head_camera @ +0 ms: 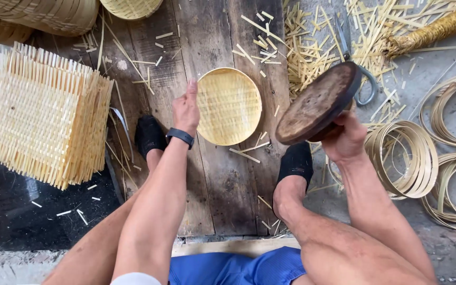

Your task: Assembling a circular bamboo steamer base by weaving strips into a frame and trimming excess with scissors.

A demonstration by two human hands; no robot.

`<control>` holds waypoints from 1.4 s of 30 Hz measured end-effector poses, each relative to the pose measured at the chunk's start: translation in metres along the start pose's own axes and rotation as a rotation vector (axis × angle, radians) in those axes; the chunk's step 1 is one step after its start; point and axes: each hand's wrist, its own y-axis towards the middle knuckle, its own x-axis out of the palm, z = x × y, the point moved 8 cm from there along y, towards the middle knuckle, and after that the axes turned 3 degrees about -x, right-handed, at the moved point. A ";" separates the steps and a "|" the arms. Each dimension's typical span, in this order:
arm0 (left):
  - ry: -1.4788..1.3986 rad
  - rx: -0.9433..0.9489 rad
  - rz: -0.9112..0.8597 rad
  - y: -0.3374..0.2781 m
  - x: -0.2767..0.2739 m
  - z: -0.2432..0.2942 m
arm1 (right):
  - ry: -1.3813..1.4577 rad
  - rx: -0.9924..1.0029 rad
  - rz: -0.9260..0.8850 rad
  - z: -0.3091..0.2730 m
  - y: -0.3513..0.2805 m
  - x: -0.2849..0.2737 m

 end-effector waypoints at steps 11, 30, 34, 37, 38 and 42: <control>0.719 0.848 0.115 -0.127 0.114 0.075 | 0.038 0.001 0.246 0.006 -0.010 -0.012; 0.813 0.913 0.255 0.174 -0.055 0.142 | -0.160 0.067 0.297 -0.006 -0.044 -0.058; 0.788 0.744 0.237 0.201 -0.048 0.123 | -0.171 0.066 0.367 -0.010 -0.051 -0.085; 0.753 0.718 0.234 0.198 -0.052 0.121 | -0.169 0.064 0.390 -0.015 -0.050 -0.079; 0.714 0.710 0.225 0.195 -0.056 0.124 | -0.164 0.064 0.408 -0.017 -0.049 -0.075; 0.770 0.599 0.164 0.188 -0.053 0.128 | -0.172 0.053 0.394 -0.009 -0.046 -0.079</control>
